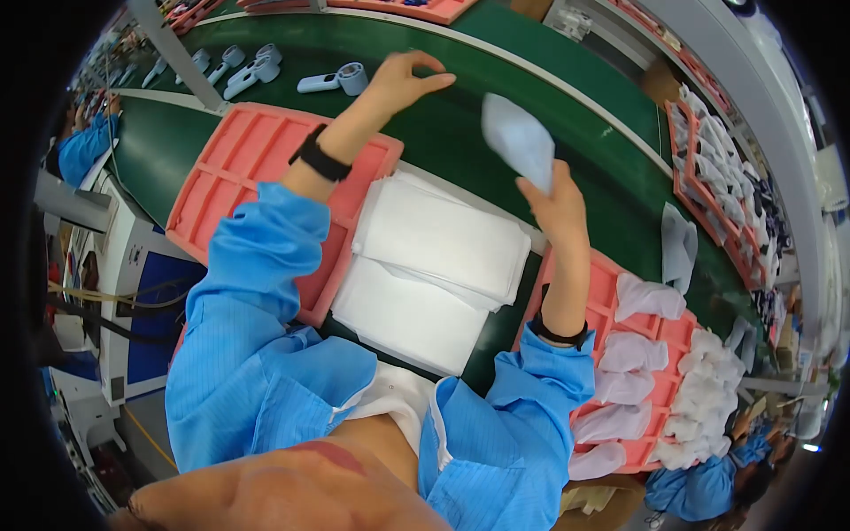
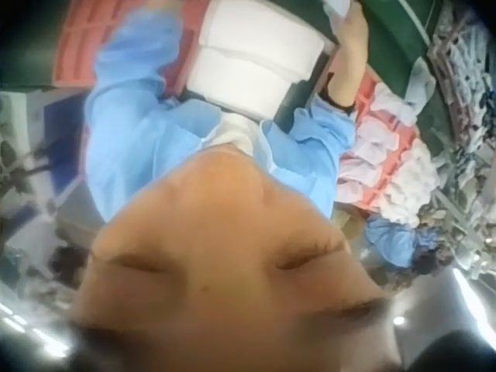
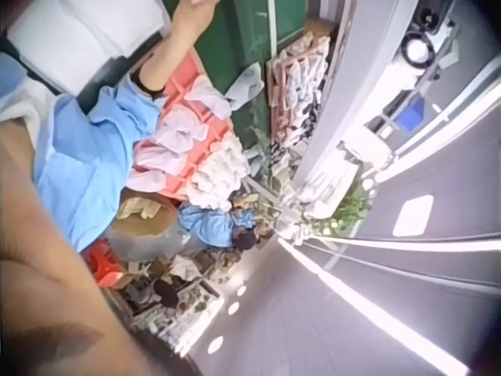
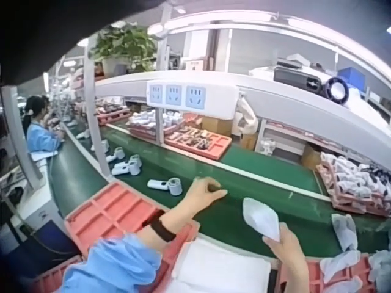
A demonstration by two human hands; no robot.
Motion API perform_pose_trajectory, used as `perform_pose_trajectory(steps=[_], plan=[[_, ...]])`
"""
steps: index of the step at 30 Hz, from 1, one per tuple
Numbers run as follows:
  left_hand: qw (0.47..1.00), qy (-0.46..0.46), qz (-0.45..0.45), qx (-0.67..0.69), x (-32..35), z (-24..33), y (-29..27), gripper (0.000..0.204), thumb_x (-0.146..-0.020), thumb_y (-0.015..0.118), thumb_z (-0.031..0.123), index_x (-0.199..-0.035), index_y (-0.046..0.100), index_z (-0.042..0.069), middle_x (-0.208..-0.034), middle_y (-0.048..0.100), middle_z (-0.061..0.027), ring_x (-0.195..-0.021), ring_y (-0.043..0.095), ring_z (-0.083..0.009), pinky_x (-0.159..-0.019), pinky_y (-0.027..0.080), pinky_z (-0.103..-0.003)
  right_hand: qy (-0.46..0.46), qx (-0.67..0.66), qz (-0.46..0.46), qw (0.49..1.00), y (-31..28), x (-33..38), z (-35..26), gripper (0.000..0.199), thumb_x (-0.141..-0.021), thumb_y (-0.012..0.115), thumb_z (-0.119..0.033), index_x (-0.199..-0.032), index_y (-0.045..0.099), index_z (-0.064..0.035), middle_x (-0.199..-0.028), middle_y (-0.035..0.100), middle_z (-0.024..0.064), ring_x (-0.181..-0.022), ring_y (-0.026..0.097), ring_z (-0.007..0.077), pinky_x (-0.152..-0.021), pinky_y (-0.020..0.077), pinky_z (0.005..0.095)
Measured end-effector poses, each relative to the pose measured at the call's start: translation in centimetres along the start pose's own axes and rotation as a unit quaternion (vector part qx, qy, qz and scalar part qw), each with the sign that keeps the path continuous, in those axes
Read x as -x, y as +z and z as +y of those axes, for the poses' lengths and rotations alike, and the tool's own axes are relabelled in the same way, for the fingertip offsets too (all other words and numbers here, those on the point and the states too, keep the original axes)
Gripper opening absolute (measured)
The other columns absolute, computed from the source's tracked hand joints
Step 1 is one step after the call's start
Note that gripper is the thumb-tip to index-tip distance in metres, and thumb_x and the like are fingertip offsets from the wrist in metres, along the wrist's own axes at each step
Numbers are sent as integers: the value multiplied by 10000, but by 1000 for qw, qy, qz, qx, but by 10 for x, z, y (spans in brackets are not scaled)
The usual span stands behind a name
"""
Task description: Packaging blue plastic components into white protective bags and organizing them in trays.
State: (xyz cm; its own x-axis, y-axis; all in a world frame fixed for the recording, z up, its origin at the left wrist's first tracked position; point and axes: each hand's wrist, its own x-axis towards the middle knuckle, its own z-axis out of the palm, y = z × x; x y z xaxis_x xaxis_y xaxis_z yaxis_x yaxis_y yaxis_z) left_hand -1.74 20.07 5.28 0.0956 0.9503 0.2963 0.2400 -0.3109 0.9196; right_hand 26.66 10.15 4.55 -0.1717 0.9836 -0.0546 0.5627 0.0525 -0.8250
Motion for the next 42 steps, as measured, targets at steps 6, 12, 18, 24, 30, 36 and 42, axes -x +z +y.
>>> perform_pose_trajectory(steps=[6,12,18,24,30,36,42], plan=[[848,-142,196,-472,-30,-101,-89,785,-584,827,441,-1194,512,59,-1233,506,-242,-1027,603,-350,-868,507,-404,-88,442,270,851,-11,-17,44,473,-778,694,-156,-1204,541,-21,-1102,611,198,-1024,586,369,-881,465,394],[878,-131,53,-458,-35,-137,-103,827,-565,859,330,-1234,500,2,-1028,628,-168,-768,661,-243,-646,542,-333,-170,237,211,933,10,-15,4,456,-743,724,-155,-1157,589,-18,-1175,578,186,-1077,553,356,-904,461,382],[963,-150,-224,28,20,-4,1,610,-715,791,136,-1233,498,1,-1047,603,-96,-784,627,-158,-669,513,-243,-264,162,251,917,47,1,-22,571,-724,744,-173,-1232,535,-17,-1123,583,172,-981,589,337,-827,489,374],[972,79,-189,111,81,49,69,594,-724,770,93,-1246,489,42,-1008,581,-89,-816,607,-152,-672,507,-263,-273,171,247,914,32,20,-43,557,-682,750,-145,-1178,537,-10,-1053,584,157,-908,606,335,-771,504,380],[988,32,-134,71,115,29,112,471,-733,766,149,-1137,540,61,-920,567,-85,-775,607,-184,-647,502,-309,-279,184,348,876,-5,24,-42,521,-648,760,-142,-1110,558,-12,-990,600,149,-870,611,327,-747,506,372],[896,145,-274,-317,141,21,138,217,-810,686,254,-803,596,56,-861,581,-105,-733,597,-267,-638,475,-385,-271,133,366,880,-19,34,-47,540,-627,794,-164,-1101,577,-25,-961,630,147,-843,627,293,-747,505,351],[948,59,-283,-136,127,-1,121,187,-837,680,202,-786,604,39,-787,581,-32,-711,579,-170,-608,465,-320,-287,88,318,899,-37,53,-53,570,-631,815,-174,-1124,575,-20,-969,646,105,-855,630,213,-757,502,320]])
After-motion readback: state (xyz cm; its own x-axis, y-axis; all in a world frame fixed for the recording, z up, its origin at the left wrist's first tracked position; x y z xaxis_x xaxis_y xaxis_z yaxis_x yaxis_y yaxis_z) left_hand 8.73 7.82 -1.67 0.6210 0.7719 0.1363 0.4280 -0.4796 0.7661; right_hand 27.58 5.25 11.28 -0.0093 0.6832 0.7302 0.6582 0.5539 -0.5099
